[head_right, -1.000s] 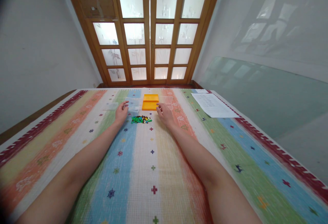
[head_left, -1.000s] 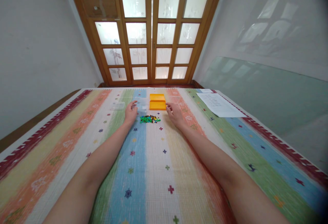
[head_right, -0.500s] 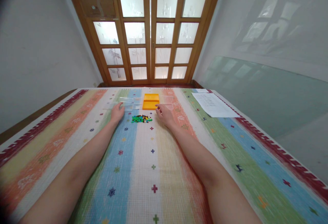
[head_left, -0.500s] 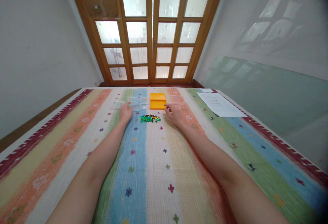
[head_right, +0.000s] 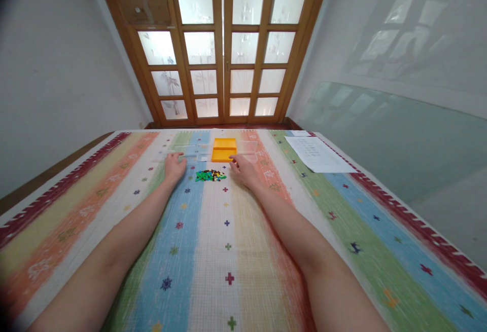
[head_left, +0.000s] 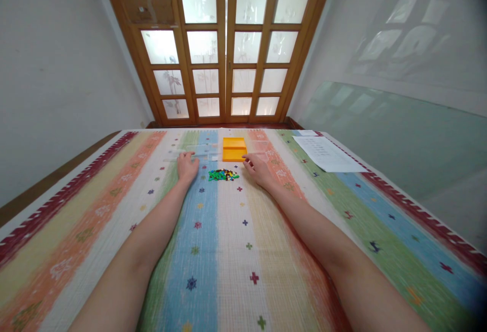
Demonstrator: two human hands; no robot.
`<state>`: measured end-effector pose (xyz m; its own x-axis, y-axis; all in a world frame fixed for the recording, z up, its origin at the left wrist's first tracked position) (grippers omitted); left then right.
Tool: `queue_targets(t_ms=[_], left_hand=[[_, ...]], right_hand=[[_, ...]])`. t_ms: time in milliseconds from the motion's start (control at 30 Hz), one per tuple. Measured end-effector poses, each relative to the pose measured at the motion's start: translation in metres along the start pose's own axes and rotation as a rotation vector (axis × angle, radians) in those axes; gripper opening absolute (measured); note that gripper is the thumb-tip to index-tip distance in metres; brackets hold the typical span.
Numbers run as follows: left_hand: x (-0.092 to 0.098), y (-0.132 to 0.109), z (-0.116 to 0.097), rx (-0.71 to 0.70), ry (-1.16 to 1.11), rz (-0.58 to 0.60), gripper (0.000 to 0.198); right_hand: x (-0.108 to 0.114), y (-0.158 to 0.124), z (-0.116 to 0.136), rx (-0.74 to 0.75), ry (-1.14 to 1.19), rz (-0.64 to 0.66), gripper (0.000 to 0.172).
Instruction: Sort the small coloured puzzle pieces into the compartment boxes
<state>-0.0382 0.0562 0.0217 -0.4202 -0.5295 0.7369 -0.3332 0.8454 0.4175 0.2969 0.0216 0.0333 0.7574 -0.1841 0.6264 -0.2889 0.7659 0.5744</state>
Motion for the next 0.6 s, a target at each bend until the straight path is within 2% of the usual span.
queue_targets(t_ms=[367, 600], left_hand=[[0.013, -0.014, -0.023, -0.136, 0.124, 0.066, 0.026], [0.008, -0.015, -0.028, -0.157, 0.17, 0.199, 0.023]], right_hand=[[-0.003, -0.001, -0.002, 0.013, -0.025, 0.017, 0.029], [-0.003, -0.001, -0.001, 0.021, -0.025, 0.026, 0.028]])
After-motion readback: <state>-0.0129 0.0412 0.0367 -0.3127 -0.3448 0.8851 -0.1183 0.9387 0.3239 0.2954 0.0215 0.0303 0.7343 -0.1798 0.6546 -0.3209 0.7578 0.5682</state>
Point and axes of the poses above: each hand's wrist, its own y-axis towards the middle knuckle, its own x-axis out of the back of the hand, z = x × y, the point moved 4 cm from there along y, towards the middle knuckle, and after that the axes turned 6 degrees about x, right-handed, at the moved point
